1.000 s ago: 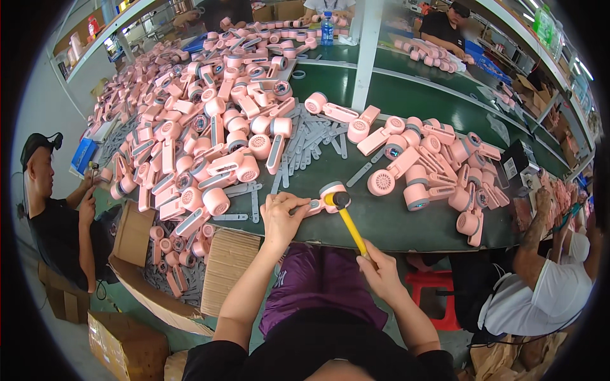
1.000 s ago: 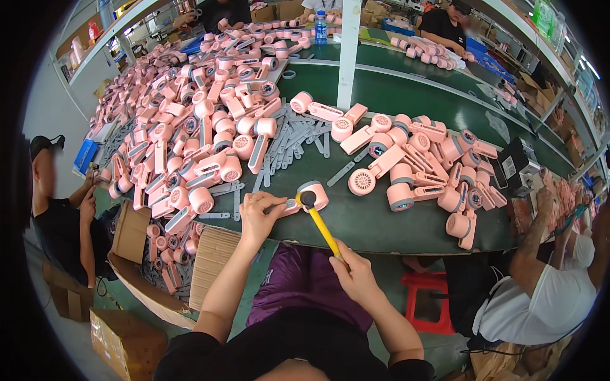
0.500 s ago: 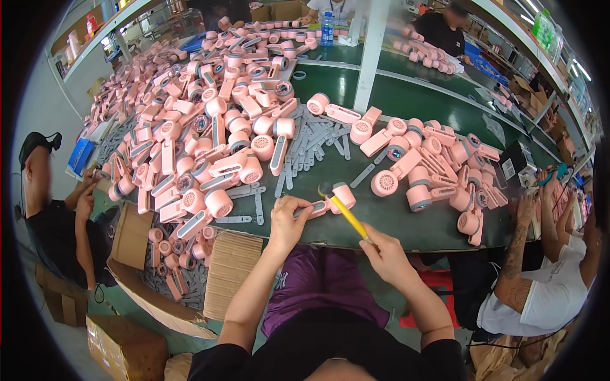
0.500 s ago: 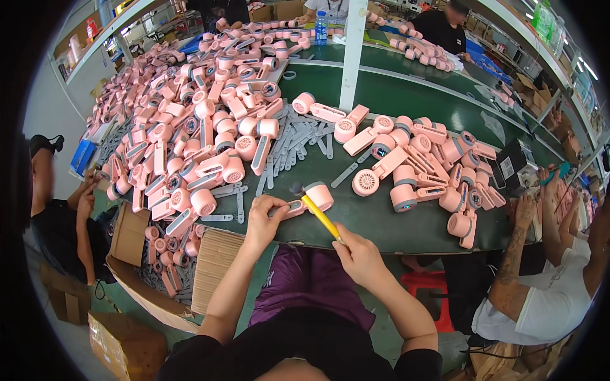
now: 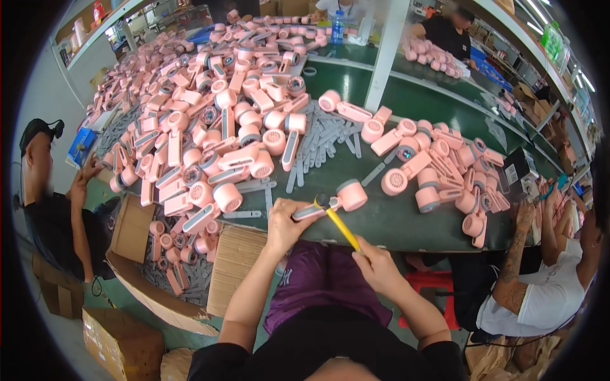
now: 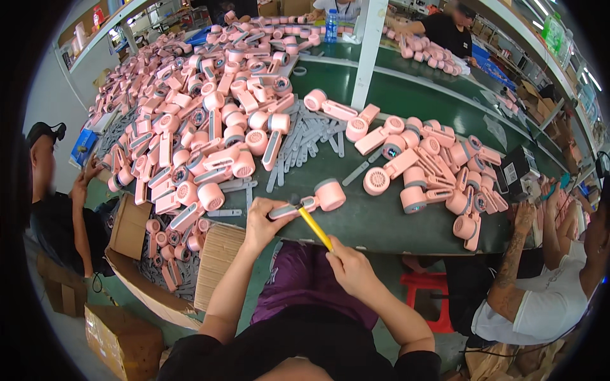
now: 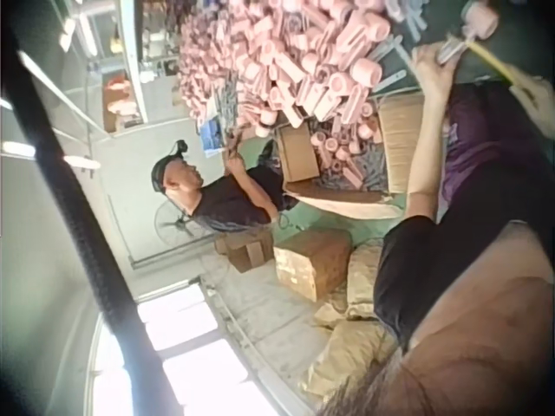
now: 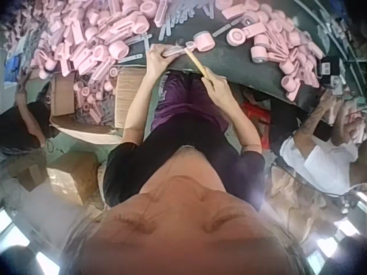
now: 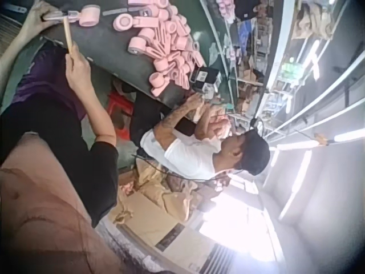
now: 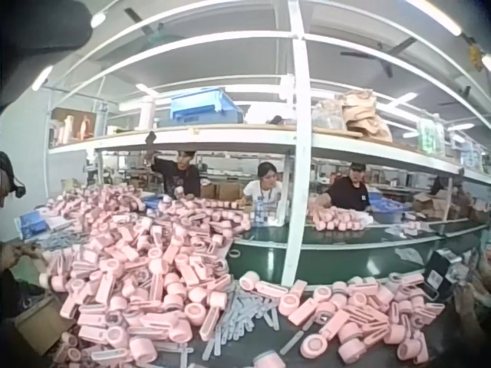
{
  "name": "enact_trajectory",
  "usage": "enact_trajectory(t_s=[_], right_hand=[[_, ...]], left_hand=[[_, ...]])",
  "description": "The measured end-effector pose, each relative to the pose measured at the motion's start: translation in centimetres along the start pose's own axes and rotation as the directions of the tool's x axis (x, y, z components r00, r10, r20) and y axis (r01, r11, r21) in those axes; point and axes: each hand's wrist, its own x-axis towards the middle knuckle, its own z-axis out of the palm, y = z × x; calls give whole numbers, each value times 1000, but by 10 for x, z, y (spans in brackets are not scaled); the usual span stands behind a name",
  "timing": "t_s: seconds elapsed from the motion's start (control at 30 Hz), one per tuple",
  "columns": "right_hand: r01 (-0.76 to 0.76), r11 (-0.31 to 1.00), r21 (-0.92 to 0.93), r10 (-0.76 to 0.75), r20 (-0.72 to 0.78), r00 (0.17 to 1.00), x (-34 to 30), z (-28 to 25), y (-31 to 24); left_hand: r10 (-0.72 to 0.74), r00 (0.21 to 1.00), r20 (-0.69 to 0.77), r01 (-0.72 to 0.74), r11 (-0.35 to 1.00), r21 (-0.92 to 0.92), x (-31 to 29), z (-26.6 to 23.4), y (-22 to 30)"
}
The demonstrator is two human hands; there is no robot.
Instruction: The person assembles handheld fans by inserting strips into fan handles by hand and tapping them into place using a mallet before setting the fans on the table.
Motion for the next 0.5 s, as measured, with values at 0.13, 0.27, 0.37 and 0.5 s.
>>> enact_trajectory(t_s=[0.13, 0.27, 0.37, 0.5], right_hand=[[27, 1000, -4, -26, 86, 996, 2, 14, -7], [155, 986, 64, -155, -7, 988, 7, 14, -18], [79, 996, -48, -74, 102, 992, 6, 25, -5], [155, 987, 31, -156, 4, 988, 2, 21, -15]], left_hand=[[-68, 997, 26, 69, 997, -19, -1, 6, -15], [-126, 991, 37, 128, 991, -49, 0, 7, -14], [-7, 1000, -3, 7, 999, -39, 0, 9, -17], [-96, 995, 37, 98, 993, -59, -2, 6, -13]])
